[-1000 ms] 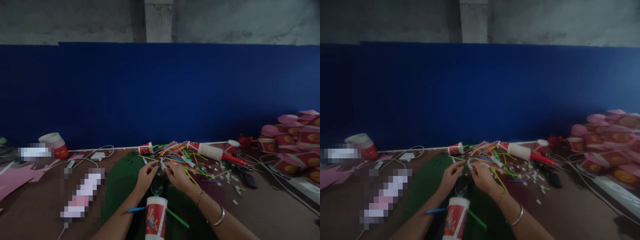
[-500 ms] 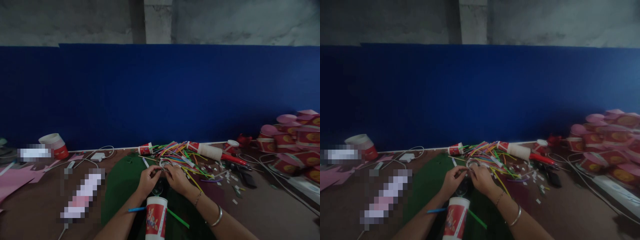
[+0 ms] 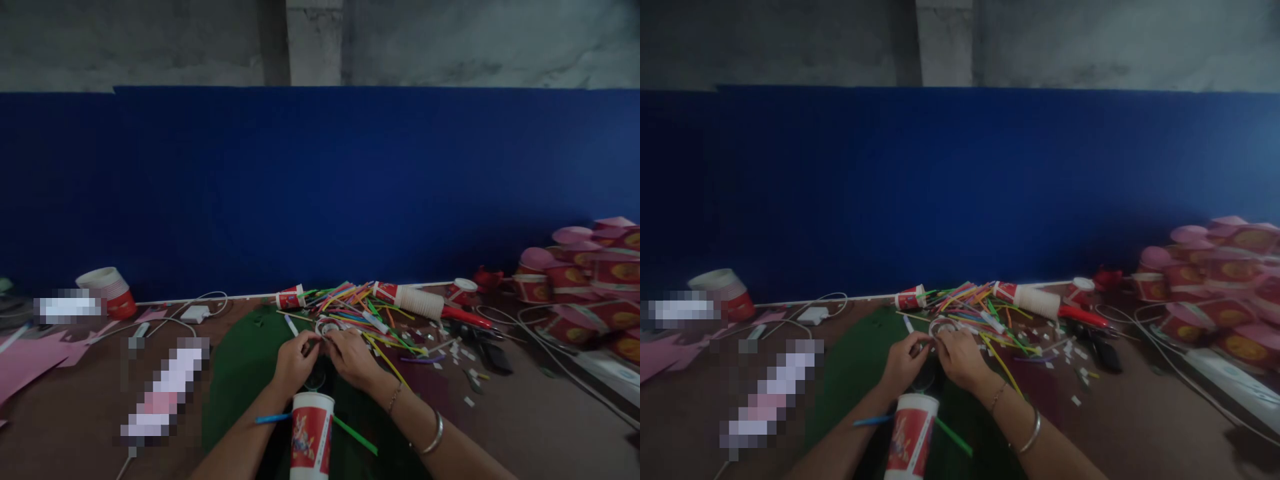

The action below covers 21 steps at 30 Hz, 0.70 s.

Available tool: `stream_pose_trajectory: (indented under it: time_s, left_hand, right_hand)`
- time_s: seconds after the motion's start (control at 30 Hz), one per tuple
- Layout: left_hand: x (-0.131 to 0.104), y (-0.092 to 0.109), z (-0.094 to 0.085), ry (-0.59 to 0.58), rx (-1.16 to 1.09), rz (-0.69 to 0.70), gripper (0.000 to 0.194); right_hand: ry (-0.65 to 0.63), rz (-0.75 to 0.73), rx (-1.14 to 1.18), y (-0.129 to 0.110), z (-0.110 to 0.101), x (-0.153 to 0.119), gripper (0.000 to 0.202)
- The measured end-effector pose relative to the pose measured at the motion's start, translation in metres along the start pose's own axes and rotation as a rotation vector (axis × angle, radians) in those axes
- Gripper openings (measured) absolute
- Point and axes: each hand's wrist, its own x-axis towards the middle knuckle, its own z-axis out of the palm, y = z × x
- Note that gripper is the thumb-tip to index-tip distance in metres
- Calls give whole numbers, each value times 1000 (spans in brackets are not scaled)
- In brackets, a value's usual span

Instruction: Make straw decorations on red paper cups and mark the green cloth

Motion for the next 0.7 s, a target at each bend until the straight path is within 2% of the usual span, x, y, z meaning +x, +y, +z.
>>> stream_pose_trajectory:
  time_s: [0.3, 0.4, 0.53, 0.6, 0.7]
  left_hand:
    - [-4, 2, 0, -10, -4, 80, 14]
    - [-5, 5, -2, 24, -5, 123, 14]
    - [-10, 12, -3, 71, -57, 150, 13]
    - [-10, 15, -5, 107, -126, 111, 13]
    - [-5, 15, -9, 267, -276, -54, 16]
  right_hand:
    - [125, 47, 127, -3, 0, 0, 14]
    - [133, 141, 284, -7, -1, 3, 15]
    - [103, 281, 608, -19, -1, 6, 19]
    - [135, 296, 635, -21, 0, 7, 19]
    - [286, 290, 437, -11, -1, 6, 18]
